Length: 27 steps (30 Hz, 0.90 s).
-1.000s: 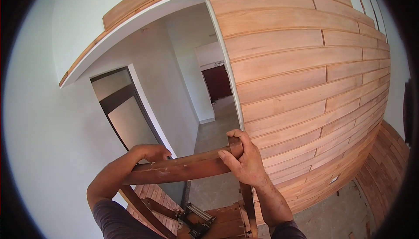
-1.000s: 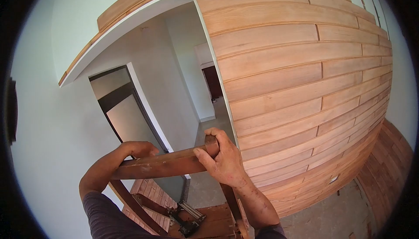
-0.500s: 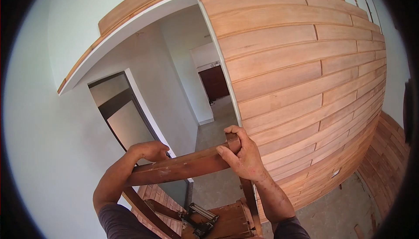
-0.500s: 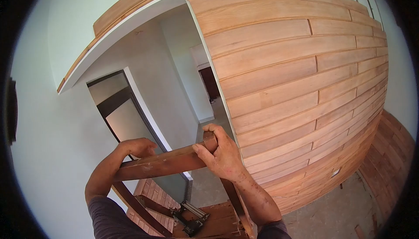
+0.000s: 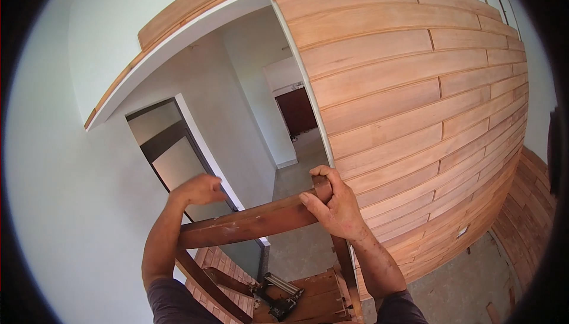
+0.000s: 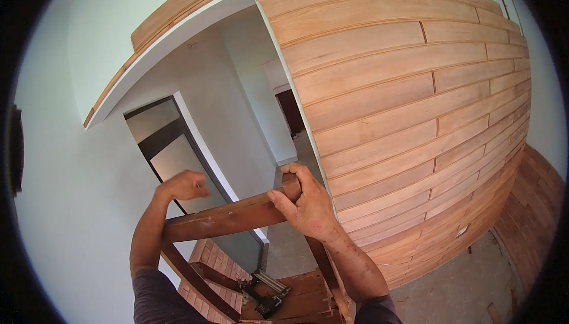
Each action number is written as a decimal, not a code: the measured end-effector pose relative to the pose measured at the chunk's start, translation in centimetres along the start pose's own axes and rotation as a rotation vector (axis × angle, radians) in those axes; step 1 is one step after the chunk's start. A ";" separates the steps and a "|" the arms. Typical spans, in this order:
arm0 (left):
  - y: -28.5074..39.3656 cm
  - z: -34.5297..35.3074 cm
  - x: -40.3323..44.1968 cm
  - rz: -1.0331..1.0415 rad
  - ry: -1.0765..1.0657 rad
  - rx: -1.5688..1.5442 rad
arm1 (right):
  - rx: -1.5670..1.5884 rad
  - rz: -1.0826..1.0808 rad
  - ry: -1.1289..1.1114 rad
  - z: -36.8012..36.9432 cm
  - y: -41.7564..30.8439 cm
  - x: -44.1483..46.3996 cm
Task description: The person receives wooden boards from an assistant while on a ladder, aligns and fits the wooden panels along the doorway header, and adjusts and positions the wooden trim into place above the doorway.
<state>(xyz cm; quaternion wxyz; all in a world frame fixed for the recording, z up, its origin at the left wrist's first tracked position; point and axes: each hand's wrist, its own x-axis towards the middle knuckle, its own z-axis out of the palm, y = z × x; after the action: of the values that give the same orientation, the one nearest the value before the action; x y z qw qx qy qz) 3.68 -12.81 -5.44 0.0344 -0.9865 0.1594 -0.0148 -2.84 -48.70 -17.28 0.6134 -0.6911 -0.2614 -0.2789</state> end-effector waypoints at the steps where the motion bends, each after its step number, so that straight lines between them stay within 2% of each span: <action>1: -0.1 -0.8 -0.9 -0.016 0.141 -0.049 | 0.015 0.020 -0.015 0.1 0.0 0.0; 3: -1.4 -0.8 -3.8 0.022 0.497 -0.077 | 0.012 -0.019 -0.016 0.0 0.1 0.1; 5: -1.5 -0.4 -8.4 0.027 0.653 -0.144 | 0.008 -0.047 -0.017 0.2 0.6 -0.7; 7: -2.6 1.2 -12.7 -0.058 0.582 -0.146 | 0.215 -0.061 0.040 0.6 1.9 -2.2; 8: -2.5 1.9 -13.8 -0.054 0.581 -0.156 | 0.205 -0.057 0.039 0.8 2.6 -3.1; 10: -2.5 3.7 -15.3 -0.239 0.562 -0.307 | 0.105 -0.059 0.042 0.9 4.2 -5.7; 11: -3.0 4.2 -15.3 -0.245 0.543 -0.316 | 0.071 -0.051 0.039 0.9 5.0 -7.1; 13: -3.7 5.8 -15.0 -0.172 0.731 -0.001 | 0.039 0.341 -0.078 0.8 6.1 -9.8; 14: -3.5 6.1 -15.1 -0.175 0.711 -0.020 | 0.027 0.365 -0.085 0.8 6.0 -10.2; 16: -2.8 6.2 -15.4 -0.213 0.826 -0.021 | -0.085 0.413 -0.007 1.3 5.4 -10.3; 17: -2.6 7.2 -14.9 -0.128 0.996 -0.061 | -0.082 0.371 0.017 1.6 5.3 -10.4; 19: -4.0 8.4 -14.7 -0.017 1.064 -0.003 | -0.070 0.301 0.057 1.9 5.6 -10.4; 20: -5.2 8.9 -15.3 -0.090 0.962 -0.036 | -0.068 0.276 0.073 1.9 6.1 -10.4; 21: -7.0 9.4 -16.1 -0.130 0.871 -0.078 | -0.183 0.145 0.062 1.8 7.4 -10.7; 22: -8.3 10.1 -16.1 -0.106 0.922 -0.048 | -0.123 0.226 0.007 1.5 7.1 -10.8; 23: -9.3 10.6 -15.6 -0.054 1.019 -0.010 | -0.069 0.076 0.045 1.6 7.4 -10.7; 24: -11.7 10.8 -15.7 -0.149 1.016 -0.011 | -0.020 -0.075 0.073 1.7 7.6 -10.6; 25: -12.3 10.6 -14.7 -0.149 1.041 0.014 | -0.080 -0.299 0.154 1.9 8.1 -10.5; 26: -11.9 10.8 -13.8 -0.142 1.059 0.042 | -0.192 -0.388 0.166 2.1 9.8 -10.5; 27: -11.6 11.0 -13.4 -0.138 1.091 0.066 | -0.197 -0.337 0.096 1.9 10.2 -10.7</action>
<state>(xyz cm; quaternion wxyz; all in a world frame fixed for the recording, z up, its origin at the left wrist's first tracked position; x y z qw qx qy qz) -4.93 3.14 -15.83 -0.0235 -0.8422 0.0886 -0.5313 -3.11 -48.12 -32.15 0.4993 -0.6802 -0.3152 -0.4344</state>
